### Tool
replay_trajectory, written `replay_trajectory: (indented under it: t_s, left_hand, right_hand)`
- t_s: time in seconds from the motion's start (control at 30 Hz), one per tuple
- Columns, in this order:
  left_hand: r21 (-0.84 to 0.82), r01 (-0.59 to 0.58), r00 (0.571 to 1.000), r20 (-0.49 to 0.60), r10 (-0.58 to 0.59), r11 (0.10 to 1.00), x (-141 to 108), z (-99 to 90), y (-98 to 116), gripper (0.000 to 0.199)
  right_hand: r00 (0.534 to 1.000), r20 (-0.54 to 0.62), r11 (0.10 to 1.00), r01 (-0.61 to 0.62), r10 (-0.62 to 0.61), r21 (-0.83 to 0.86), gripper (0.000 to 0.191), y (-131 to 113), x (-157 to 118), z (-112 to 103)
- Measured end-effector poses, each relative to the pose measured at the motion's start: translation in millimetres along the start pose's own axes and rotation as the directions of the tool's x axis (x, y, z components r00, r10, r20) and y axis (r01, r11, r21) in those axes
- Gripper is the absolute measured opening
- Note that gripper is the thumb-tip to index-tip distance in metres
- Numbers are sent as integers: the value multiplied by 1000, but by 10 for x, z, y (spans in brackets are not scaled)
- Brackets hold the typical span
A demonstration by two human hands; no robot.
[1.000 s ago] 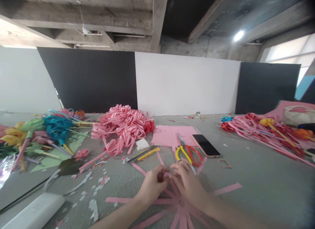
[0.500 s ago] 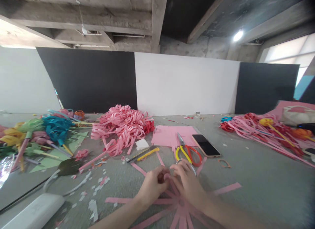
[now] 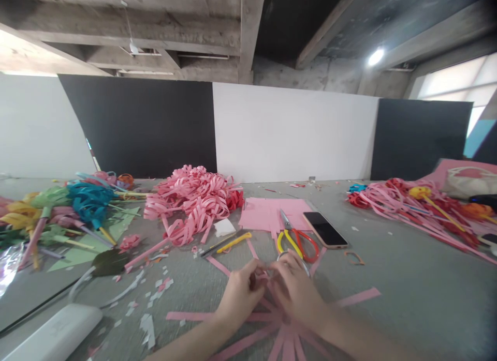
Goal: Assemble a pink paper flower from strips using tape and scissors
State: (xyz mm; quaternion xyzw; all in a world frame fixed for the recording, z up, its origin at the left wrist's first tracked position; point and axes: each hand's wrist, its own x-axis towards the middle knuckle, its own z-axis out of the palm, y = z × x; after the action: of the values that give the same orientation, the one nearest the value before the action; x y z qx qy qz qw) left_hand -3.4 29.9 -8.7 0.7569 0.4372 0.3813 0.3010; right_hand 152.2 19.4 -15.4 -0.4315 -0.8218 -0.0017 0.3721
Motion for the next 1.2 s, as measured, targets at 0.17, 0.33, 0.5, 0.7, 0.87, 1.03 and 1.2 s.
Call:
replay_trajectory:
  t_s: [0.17, 0.33, 0.5, 0.7, 0.87, 1.03, 1.2]
  left_hand:
    - [104, -2, 1000, -16, 4, 995, -4, -5, 10, 13]
    - [188, -34, 999, -2, 35, 982, -16, -7, 0, 14]
    - [322, -114, 993, 15, 115, 940, -41, 10, 6, 16]
    - [440, -169, 984, 29, 174, 882, -47, 27, 11, 17]
    - [424, -182, 983, 51, 177, 887, -47, 26, 20, 18]
    - [352, -169, 986, 45, 163, 921, -48, 22, 30, 17]
    - [126, -109, 993, 47, 104, 986, -39, -17, 47, 16]
  right_hand:
    - [1000, 21, 1000, -3, 2, 30, 14, -13, 6, -20]
    - [1000, 14, 999, -9, 8, 42, 13, 11, -4, 2]
    - [1000, 14, 999, 14, -15, 45, 15, 19, 7, 13]
    - [997, -24, 996, 78, -77, 35, 15, 18, 12, 17]
    - [995, -37, 996, 90, -90, 11, 15, 0, 12, 10]
    - [997, 2, 997, 71, -71, 5, 13, -29, 14, -21]
    - [996, -11, 996, 88, -88, 8, 12, -17, 1, -24]
